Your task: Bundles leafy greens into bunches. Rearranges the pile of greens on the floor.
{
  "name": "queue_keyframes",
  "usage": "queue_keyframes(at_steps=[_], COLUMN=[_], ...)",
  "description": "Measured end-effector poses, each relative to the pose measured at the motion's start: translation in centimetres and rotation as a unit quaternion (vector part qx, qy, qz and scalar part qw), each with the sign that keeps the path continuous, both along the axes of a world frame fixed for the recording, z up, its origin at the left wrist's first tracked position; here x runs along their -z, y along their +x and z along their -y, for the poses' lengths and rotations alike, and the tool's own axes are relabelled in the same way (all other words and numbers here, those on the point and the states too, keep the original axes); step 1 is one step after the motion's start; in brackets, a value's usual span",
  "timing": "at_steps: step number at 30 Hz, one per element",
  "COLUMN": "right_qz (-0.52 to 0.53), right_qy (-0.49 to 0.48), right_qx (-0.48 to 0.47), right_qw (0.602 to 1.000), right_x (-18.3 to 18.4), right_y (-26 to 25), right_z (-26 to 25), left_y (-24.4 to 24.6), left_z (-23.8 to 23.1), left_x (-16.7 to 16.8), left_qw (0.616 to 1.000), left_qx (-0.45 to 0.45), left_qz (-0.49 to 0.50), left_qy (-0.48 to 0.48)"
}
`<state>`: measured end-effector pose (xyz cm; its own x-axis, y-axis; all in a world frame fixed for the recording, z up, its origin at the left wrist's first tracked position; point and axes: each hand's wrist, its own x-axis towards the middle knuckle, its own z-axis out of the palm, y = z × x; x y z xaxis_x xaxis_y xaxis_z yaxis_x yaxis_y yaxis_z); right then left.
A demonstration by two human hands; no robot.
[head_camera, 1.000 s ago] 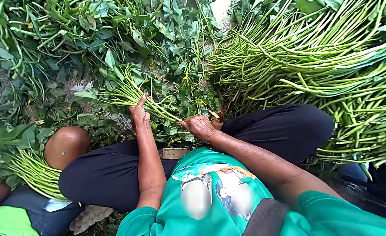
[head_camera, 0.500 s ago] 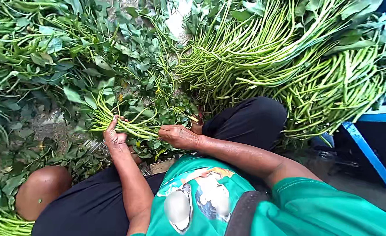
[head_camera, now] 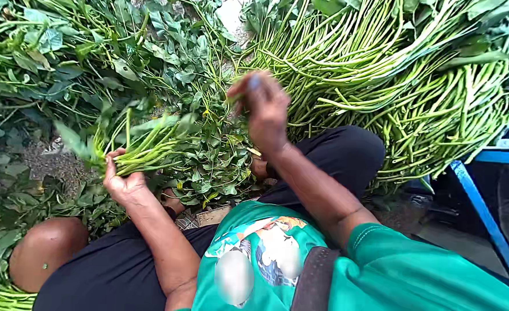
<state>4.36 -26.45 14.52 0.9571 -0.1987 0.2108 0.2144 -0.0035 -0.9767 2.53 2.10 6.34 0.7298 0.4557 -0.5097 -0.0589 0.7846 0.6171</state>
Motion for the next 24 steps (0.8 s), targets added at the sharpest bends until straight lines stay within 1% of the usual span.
queue_keyframes(at_steps=[1,2,3,4,5,7,8,9,10,11,12,13,14,15,16,18,19,20,21,22,23,24], right_qz=[-0.022,-0.063,-0.130,-0.204,-0.274,-0.386,-0.409,-0.408,-0.417,-0.426,-0.427,-0.431,-0.445,-0.473,-0.504,-0.551,-0.559,-0.556,-0.547,-0.535,-0.519,-0.498], right_qy=[0.017,0.033,0.034,0.024,0.010,-0.041,-0.121,-0.242,-0.339,-0.388,-0.397,-0.360,-0.299,-0.227,-0.139,0.034,0.087,0.120,0.127,0.101,0.038,-0.047], right_qx=[0.016,0.002,-0.039,-0.090,-0.140,-0.245,-0.297,-0.323,-0.321,-0.289,-0.238,-0.174,-0.110,-0.059,-0.014,0.055,0.077,0.094,0.102,0.096,0.071,0.035], right_qw=[0.999,0.997,0.990,0.975,0.951,0.888,0.855,0.819,0.780,0.764,0.777,0.809,0.837,0.849,0.852,0.832,0.821,0.817,0.821,0.834,0.851,0.865], right_x=[0.2,0.9,2.2,4.0,6.3,12.0,14.8,17.1,18.1,18.3,18.8,19.3,20.0,20.9,22.0,23.4,23.8,24.0,23.9,23.7,23.4,22.9], right_y=[2.0,3.6,4.5,4.7,4.3,2.3,1.3,0.7,0.7,1.1,1.8,2.8,4.0,5.1,5.9,6.8,7.1,7.3,7.5,7.5,7.4,7.2], right_z=[1.8,3.1,3.6,3.3,2.2,-0.2,-1.0,-1.4,-1.4,-1.0,0.0,1.1,2.1,2.8,3.2,3.1,2.7,2.1,1.3,0.3,-0.5,-1.2], left_y=[0.1,0.3,0.6,0.7,0.8,0.8,0.8,0.8,0.8,0.8,0.6,0.5,0.5,0.4,0.3,0.3,0.2,0.1,0.1,0.0,-0.2,-0.3], left_z=[-0.4,0.0,0.6,1.2,1.6,2.1,2.3,2.4,2.4,2.5,2.6,2.9,3.3,3.6,3.8,4.0,4.1,4.1,3.9,3.9,3.8,3.9], left_x=[0.2,0.2,0.3,0.6,1.1,1.6,1.7,1.7,1.8,1.8,1.9,2.1,2.3,2.7,3.1,3.5,3.6,3.6,3.8,4.1,4.5,4.8], left_qw=[1.000,0.999,0.997,0.995,0.992,0.987,0.986,0.984,0.983,0.982,0.978,0.973,0.965,0.959,0.955,0.958,0.963,0.967,0.969,0.970,0.971,0.970], left_qx=[-0.016,-0.017,-0.009,0.003,0.019,0.057,0.079,0.096,0.109,0.124,0.141,0.156,0.170,0.178,0.181,0.191,0.198,0.201,0.202,0.200,0.198,0.194], left_qz=[-0.001,-0.005,-0.013,-0.022,-0.027,-0.046,-0.055,-0.058,-0.054,-0.043,-0.032,-0.023,-0.016,-0.013,-0.014,-0.035,-0.050,-0.066,-0.081,-0.095,-0.109,-0.120], left_qy=[0.022,0.047,0.072,0.100,0.126,0.141,0.140,0.138,0.134,0.136,0.149,0.171,0.198,0.222,0.235,0.209,0.179,0.144,0.116,0.097,0.085,0.081])
